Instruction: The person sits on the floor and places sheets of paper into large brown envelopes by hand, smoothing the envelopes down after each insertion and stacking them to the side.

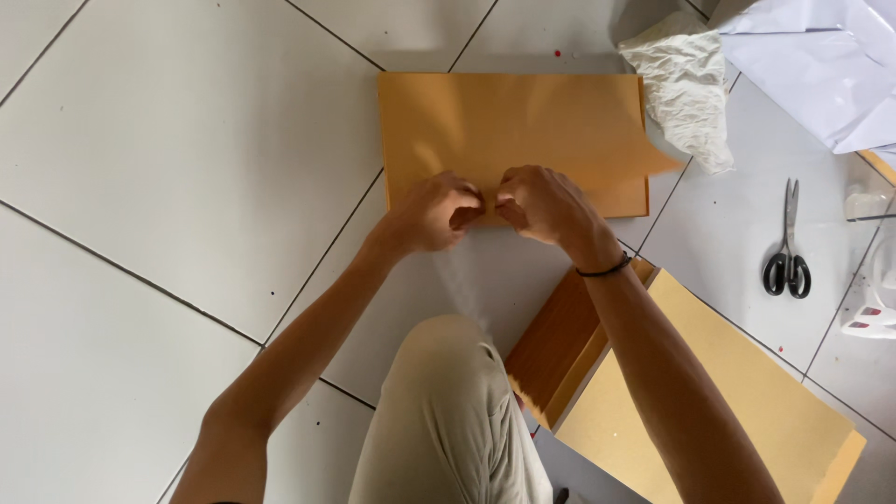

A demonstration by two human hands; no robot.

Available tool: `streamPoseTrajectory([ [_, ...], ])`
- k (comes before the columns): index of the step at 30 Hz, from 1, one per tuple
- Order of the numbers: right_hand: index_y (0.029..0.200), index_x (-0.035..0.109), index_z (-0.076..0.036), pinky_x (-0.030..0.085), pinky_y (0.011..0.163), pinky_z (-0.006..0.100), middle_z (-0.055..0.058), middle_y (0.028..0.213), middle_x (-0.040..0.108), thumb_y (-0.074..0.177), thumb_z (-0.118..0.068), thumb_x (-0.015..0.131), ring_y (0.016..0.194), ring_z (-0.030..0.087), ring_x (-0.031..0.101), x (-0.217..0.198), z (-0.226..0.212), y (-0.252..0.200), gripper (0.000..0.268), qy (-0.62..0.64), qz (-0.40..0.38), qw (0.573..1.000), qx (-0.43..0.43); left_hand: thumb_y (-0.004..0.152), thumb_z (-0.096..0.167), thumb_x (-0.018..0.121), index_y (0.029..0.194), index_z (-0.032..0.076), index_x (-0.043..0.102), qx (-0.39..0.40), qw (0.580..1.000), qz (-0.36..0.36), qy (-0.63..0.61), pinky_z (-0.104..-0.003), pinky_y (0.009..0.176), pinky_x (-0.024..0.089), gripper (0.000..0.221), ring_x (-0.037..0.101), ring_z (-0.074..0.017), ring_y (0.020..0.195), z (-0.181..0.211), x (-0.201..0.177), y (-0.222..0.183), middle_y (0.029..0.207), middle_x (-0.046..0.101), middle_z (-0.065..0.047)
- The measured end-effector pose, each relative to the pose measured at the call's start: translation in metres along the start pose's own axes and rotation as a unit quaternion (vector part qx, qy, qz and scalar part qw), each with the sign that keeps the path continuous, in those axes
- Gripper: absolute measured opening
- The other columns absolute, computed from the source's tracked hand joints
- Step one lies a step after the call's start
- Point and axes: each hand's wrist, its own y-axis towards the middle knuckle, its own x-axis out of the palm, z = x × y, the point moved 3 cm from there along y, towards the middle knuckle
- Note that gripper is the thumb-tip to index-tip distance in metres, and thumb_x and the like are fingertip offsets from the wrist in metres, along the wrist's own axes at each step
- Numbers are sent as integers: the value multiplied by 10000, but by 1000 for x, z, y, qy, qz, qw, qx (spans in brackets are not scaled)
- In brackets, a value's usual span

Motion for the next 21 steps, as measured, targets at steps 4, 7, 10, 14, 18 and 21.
streamPoseTrajectory([
  [4,796,639,-54,550,669,389,48,745,569,975,-102,580,693,276,630,-9,-8,-22,194,-94,97,986,-92,898,68,716,959,155,780,55,988,125,71,-360,831,542,124,703,-218,920,-2,-7,-25,899,749,6],
  [7,764,643,-51,583,653,358,54,738,624,940,18,653,668,259,670,-53,-47,-74,189,-164,358,892,-222,925,194,790,955,220,783,96,952,266,120,-294,844,542,40,717,-151,929,-9,-44,-53,938,771,80],
  [10,915,776,-40,595,715,375,87,899,752,963,16,708,757,282,732,-85,-81,-140,100,-175,450,850,-211,824,30,893,975,218,805,21,936,351,17,-344,1000,484,256,699,-189,1042,38,-104,-86,1003,773,53],
  [14,905,842,-41,607,694,424,117,908,800,872,30,776,734,326,755,-66,-114,-233,102,-194,540,795,-198,859,546,779,1468,54,333,-151,907,245,-308,-641,1010,541,901,542,-554,1300,110,-128,-123,1535,374,-346],
  [18,954,637,88,661,785,466,274,1065,738,947,63,651,963,402,751,-39,-163,-306,29,-195,469,837,-203,901,503,560,1492,156,325,-184,777,125,-589,-381,717,609,724,673,-207,858,167,-86,-137,1154,617,-111],
  [21,870,583,23,632,808,446,234,1081,745,957,64,569,985,381,752,-6,-178,-358,97,-206,456,854,-140,872,282,666,1474,140,361,-267,820,42,-505,-325,717,615,690,687,-172,712,237,-70,-127,1011,708,-97],
])
